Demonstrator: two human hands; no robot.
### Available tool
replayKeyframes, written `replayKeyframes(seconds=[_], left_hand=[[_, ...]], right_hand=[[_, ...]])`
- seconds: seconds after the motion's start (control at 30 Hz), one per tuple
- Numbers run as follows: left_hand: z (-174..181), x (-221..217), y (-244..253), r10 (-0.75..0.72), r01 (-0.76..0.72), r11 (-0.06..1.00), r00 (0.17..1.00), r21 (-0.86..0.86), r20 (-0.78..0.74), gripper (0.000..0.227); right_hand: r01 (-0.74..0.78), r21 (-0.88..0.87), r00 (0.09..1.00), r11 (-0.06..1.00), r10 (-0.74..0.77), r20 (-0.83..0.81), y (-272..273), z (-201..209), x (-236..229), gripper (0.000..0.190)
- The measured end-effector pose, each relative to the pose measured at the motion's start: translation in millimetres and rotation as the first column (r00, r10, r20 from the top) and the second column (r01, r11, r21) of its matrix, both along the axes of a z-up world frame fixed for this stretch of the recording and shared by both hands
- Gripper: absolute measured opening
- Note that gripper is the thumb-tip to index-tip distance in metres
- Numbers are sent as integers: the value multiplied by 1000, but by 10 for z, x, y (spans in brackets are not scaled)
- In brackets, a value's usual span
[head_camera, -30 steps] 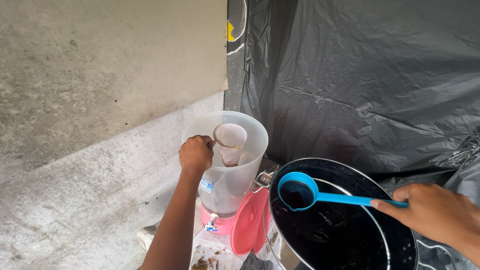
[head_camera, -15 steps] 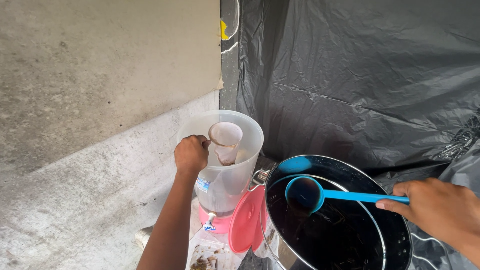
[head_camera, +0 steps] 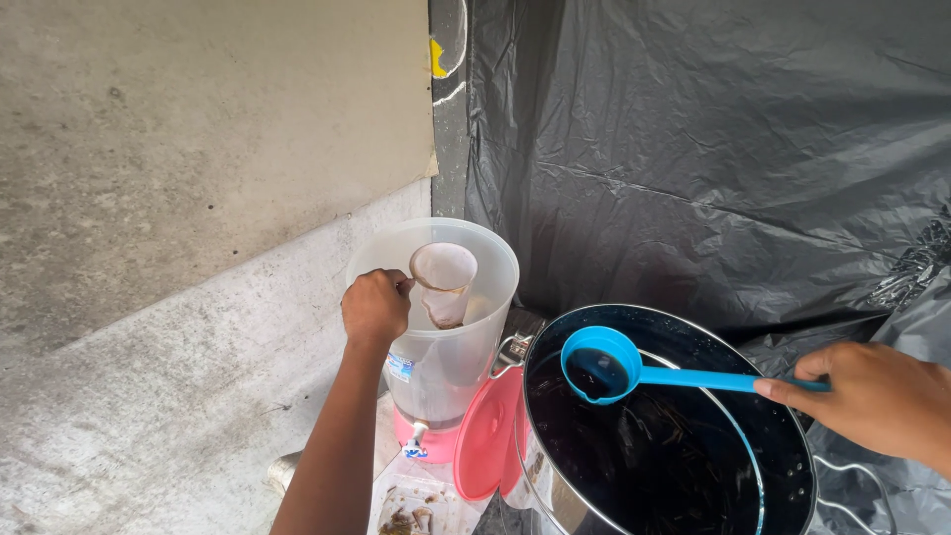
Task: Filtering tea from a large pot into a dispenser using a ladle and a cloth filter
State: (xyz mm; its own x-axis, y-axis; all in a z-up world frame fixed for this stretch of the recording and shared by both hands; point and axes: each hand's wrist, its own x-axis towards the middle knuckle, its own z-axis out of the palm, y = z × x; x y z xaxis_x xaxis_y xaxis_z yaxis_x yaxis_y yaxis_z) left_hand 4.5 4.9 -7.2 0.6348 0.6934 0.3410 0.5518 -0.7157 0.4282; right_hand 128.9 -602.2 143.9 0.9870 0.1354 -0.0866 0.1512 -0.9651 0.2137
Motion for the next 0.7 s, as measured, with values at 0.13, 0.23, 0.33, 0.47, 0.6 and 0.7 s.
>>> replayKeyframes(seconds=[0.13,0.23,0.33,0.47,0.6,0.7], left_hand=[[-27,3,-1,-6,6,1000,1000,22,7,34],[-43,2,3,-27,24,998,999,66,45,35],[-46,14,-23,-25,19,998,996,64,83,34],[-47,35,-32,-18,12,998,995,66,95,32],[-42,58,-35,-11,8,999,996,36,89,31],[-40,62,-17,-16,13,999,997,42,75,34]], right_hand=[[-172,80,985,982,169,42,-347,-280,456,81],[-256,134,965,957,245,89,-509,-364,655,84],[-224,314,968,923,172,183,-538,-251,574,80],[-147,603,986,784,70,149,-498,-144,600,74],[-201,798,979,569,148,141,-363,-13,837,74],[-169,467,984,868,121,130,348,631,360,80]])
